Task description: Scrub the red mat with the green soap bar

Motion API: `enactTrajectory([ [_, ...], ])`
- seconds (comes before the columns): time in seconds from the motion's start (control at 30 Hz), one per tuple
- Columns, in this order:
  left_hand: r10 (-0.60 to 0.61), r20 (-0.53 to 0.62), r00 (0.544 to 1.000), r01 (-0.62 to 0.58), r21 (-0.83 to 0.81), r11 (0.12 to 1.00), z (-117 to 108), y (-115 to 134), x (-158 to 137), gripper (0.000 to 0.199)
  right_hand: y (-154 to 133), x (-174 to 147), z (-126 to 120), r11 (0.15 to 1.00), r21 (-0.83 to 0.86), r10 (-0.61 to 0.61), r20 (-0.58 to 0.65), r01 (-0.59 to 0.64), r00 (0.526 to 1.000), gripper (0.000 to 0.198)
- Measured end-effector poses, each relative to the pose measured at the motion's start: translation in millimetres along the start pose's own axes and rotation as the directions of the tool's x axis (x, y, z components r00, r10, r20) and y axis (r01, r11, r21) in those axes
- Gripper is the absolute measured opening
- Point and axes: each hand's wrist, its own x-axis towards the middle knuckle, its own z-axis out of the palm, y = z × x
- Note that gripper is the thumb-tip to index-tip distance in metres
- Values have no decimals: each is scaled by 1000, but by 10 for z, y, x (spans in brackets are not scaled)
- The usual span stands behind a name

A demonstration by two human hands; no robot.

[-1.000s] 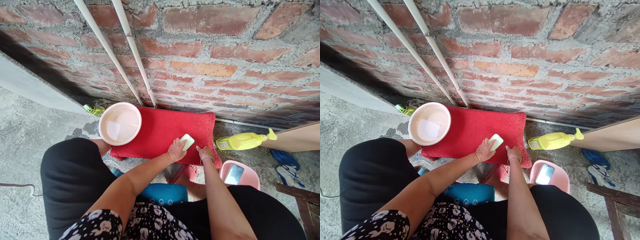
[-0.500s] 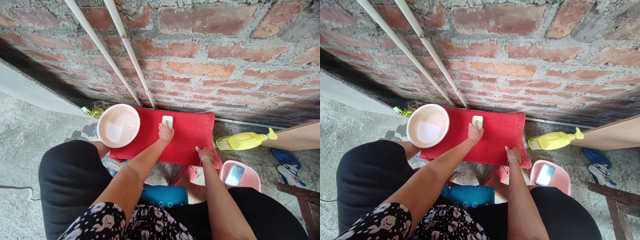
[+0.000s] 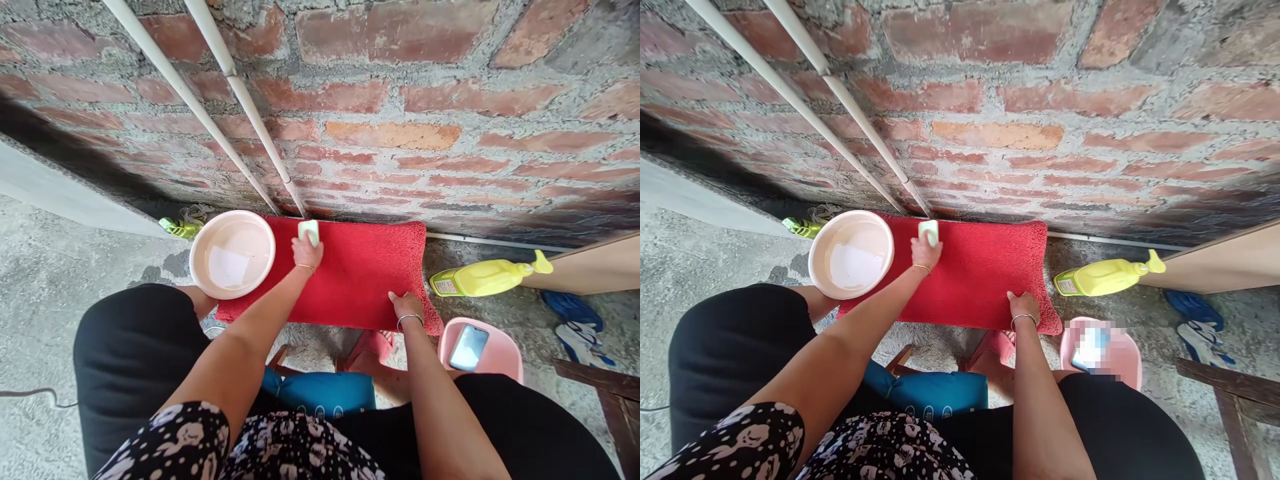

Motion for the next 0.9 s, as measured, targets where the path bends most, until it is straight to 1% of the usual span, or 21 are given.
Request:
enactTrajectory([
  [0.07,-125,-44,991,125,-6,992,-52,-83,209,60,1,3,2,1000,3,-1,-3,1,1000,46],
  [0.1,-156,-46,987,156,-6,988,-50,-77,247,59,2,6,3,1000,6,-2,-5,2,1000,46],
  [0.17,-151,-26,988,151,3,988,7,35,185,59,5,13,7,1000,12,-5,-4,5,1000,44],
  [0.23,-47,23,999,47,25,999,116,248,-38,59,5,14,7,1000,17,-6,-4,6,1000,43],
  [0.27,46,73,996,-48,35,998,179,372,-191,60,4,12,4,1000,16,-4,-4,4,1000,43],
  [0.3,156,150,976,-164,45,985,241,493,-360,63,2,9,0,1000,15,-3,-2,3,1000,44],
  [0.33,277,234,932,-294,44,955,297,602,-531,66,0,6,-5,1000,13,-2,0,2,1000,44],
  [0.37,397,339,853,-427,16,904,345,691,-692,69,-2,3,-11,1000,12,-2,6,1,1000,45],
  [0.4,515,426,744,-550,-47,834,381,756,-832,70,-3,0,-16,1000,13,-1,14,1,1000,45],
  [0.43,592,482,646,-626,-109,772,404,794,-940,71,-5,-2,-21,1000,16,-1,24,1,1000,46],
  [0.47,640,502,582,-669,-153,728,414,805,-1008,71,-6,-4,-24,1000,20,-2,31,1,1000,47],
  [0.5,664,496,559,-685,-176,707,410,793,-1031,70,-7,-6,-25,1000,23,-2,34,1,999,48],
  [0.53,663,469,583,-675,-174,717,392,760,-1009,69,-8,-8,-25,1000,24,-1,33,0,999,48],
  [0.57,636,425,644,-641,-153,752,363,711,-943,68,-9,-10,-24,1000,24,1,28,-2,1000,48],
  [0.6,583,370,723,-583,-126,803,324,651,-839,65,-10,-14,-22,1000,24,4,23,-4,1000,47],
  [0.67,388,254,886,-382,-75,921,225,517,-556,59,-14,-21,-18,1000,22,14,15,-14,1000,47],
  [0.7,250,190,949,-243,-58,968,171,453,-399,57,-16,-26,-17,1000,23,17,15,-17,1000,47],
  [0.73,110,133,985,-105,-48,993,120,398,-248,57,-18,-30,-16,1000,25,19,15,-20,1000,47],
  [0.8,-83,56,995,86,-56,995,41,329,-3,58,-19,-35,-15,999,24,22,13,-22,1000,48],
  [0.83,-136,34,990,138,-66,988,21,323,76,58,-17,-35,-13,999,23,22,12,-22,1000,48],
  [0.9,-170,15,985,171,-79,982,32,384,128,59,-12,-30,-8,1000,18,22,10,-22,1000,48],
])
